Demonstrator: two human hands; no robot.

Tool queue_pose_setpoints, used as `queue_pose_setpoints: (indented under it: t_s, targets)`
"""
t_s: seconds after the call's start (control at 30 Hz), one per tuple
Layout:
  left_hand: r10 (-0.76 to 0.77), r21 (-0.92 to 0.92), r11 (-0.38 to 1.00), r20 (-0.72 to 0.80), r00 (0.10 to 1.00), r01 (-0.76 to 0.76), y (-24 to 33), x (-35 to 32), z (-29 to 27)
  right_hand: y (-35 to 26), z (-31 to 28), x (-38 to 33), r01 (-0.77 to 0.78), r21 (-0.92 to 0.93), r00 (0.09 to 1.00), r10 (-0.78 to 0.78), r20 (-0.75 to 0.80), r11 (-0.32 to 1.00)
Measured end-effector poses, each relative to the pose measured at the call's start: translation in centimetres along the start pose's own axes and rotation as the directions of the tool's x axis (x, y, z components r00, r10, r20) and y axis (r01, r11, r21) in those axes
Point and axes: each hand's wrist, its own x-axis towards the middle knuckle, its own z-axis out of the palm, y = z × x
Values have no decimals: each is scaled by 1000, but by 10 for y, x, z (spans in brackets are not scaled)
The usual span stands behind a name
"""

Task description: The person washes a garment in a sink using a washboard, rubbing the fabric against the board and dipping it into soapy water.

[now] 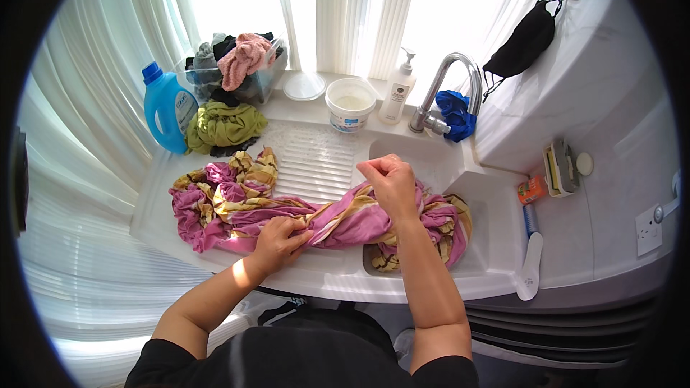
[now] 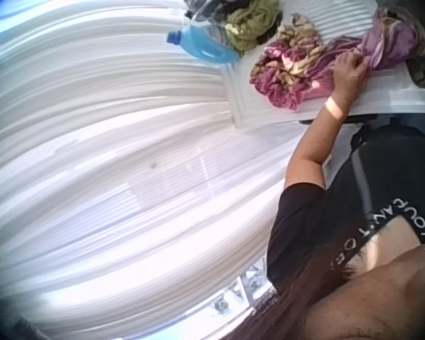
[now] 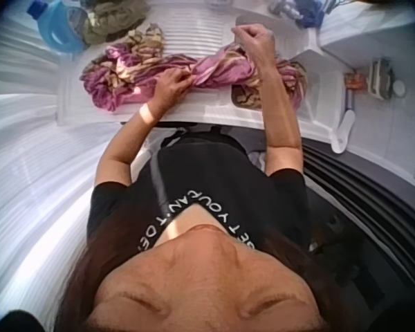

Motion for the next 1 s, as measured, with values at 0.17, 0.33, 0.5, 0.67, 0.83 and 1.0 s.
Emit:
queue_pose_setpoints:
  t_s: [0.17, 0.33, 0.5, 0.67, 0.83, 1.0]
  targets:
    - [13, 5, 1000, -50, 999, -13, 4, -2, 5, 8, 61, -15, -188, -397, 840, 356, 409, 898]
    - [-29, -5, 1000, -79, 996, 28, 8, -2, 4, 22, 94, -9, 45, -586, 801, 322, 505, 809]
    - [-41, -9, 999, -86, 995, 40, 10, -4, 5, 48, 85, -7, -370, -295, 751, 471, 463, 881]
    - [-50, -2, 999, -89, 995, 50, 12, -3, 2, 38, 75, -10, -591, 11, 745, 542, 388, 806]
    - [-42, 0, 999, -89, 995, 42, 12, -3, 4, 53, 70, -20, -556, 62, 784, 498, 371, 829]
    - [-49, -7, 999, -66, 997, 49, 12, -3, 4, 52, 69, -24, -472, 15, 824, 434, 364, 882]
